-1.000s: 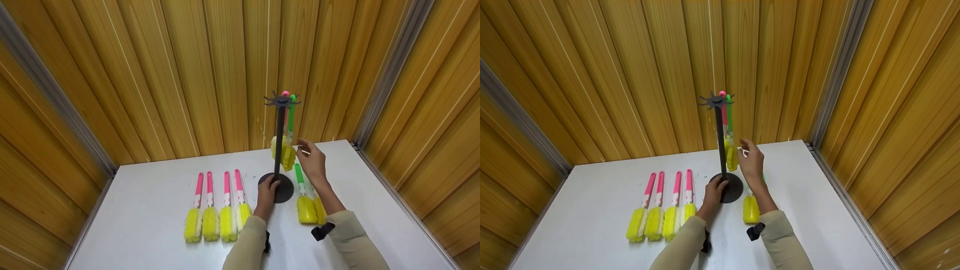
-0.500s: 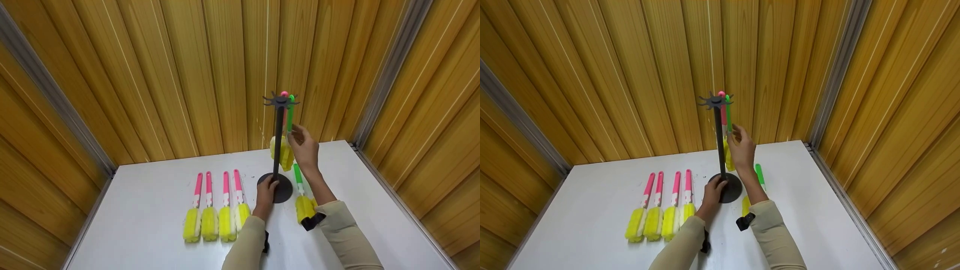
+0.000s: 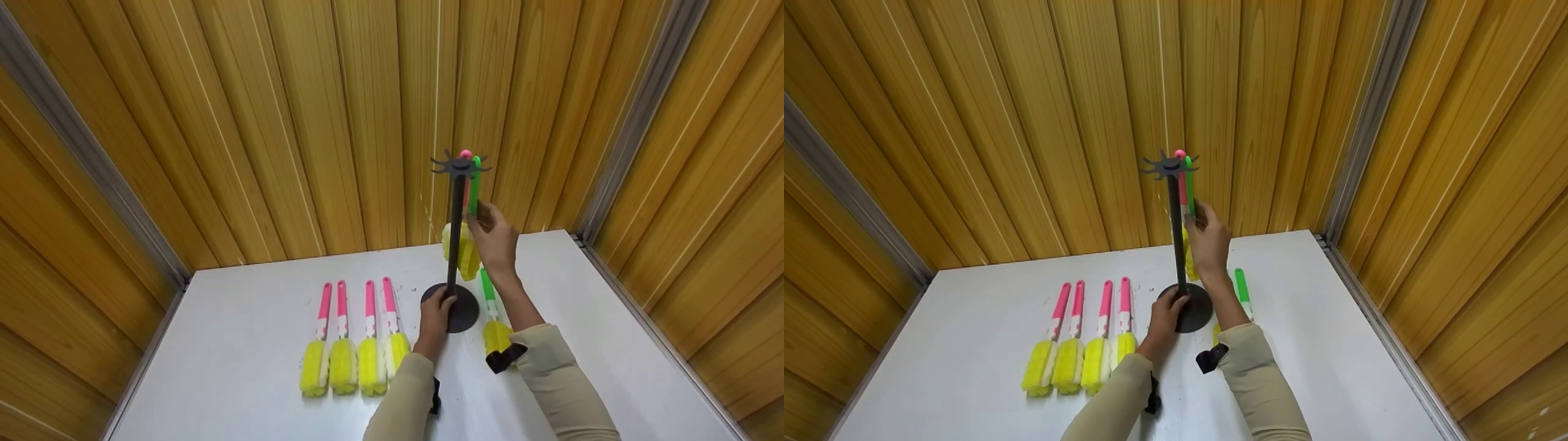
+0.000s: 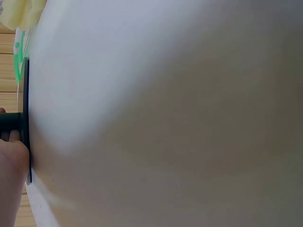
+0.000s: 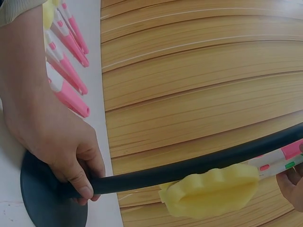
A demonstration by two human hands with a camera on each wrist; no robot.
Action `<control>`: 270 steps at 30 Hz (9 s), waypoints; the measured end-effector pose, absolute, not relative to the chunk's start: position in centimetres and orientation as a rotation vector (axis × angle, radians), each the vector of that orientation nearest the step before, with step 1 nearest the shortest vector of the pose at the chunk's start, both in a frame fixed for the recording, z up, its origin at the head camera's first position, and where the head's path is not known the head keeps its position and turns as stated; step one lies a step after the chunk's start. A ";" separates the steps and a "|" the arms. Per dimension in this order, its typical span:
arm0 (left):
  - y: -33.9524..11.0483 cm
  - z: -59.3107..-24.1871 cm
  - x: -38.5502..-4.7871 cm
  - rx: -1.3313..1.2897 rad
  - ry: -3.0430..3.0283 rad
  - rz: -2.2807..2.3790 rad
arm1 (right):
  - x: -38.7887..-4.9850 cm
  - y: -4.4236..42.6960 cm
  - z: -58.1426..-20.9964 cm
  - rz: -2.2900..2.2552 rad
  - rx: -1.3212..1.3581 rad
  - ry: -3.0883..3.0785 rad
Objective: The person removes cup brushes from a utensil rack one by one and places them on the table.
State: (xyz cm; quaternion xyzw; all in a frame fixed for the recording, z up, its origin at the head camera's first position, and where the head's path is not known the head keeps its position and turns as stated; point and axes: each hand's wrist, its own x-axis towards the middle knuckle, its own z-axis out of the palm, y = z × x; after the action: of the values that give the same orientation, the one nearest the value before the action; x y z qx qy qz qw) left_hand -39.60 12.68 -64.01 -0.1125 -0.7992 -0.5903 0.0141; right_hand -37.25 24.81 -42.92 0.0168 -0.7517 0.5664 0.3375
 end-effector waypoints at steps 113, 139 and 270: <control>12.4 -63.8 -40.1 -0.446 -2.419 -1.873 | -34.8 26.4 -41.5 1.314 -0.131 -1.986; 12.5 -63.6 -39.9 -0.382 -2.434 -1.989 | -33.8 28.0 -43.0 1.313 -0.193 -2.087; 12.5 -63.5 -40.1 -0.418 -2.468 -1.875 | -35.8 40.0 -60.0 1.387 -0.655 -2.761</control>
State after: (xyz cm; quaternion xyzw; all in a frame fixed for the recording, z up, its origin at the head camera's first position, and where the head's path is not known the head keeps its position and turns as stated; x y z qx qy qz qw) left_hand -40.11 12.49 -63.47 -0.1337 -0.7891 -0.5996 0.0068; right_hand -35.84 40.00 -59.95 -0.2073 -0.8741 0.4391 -0.0083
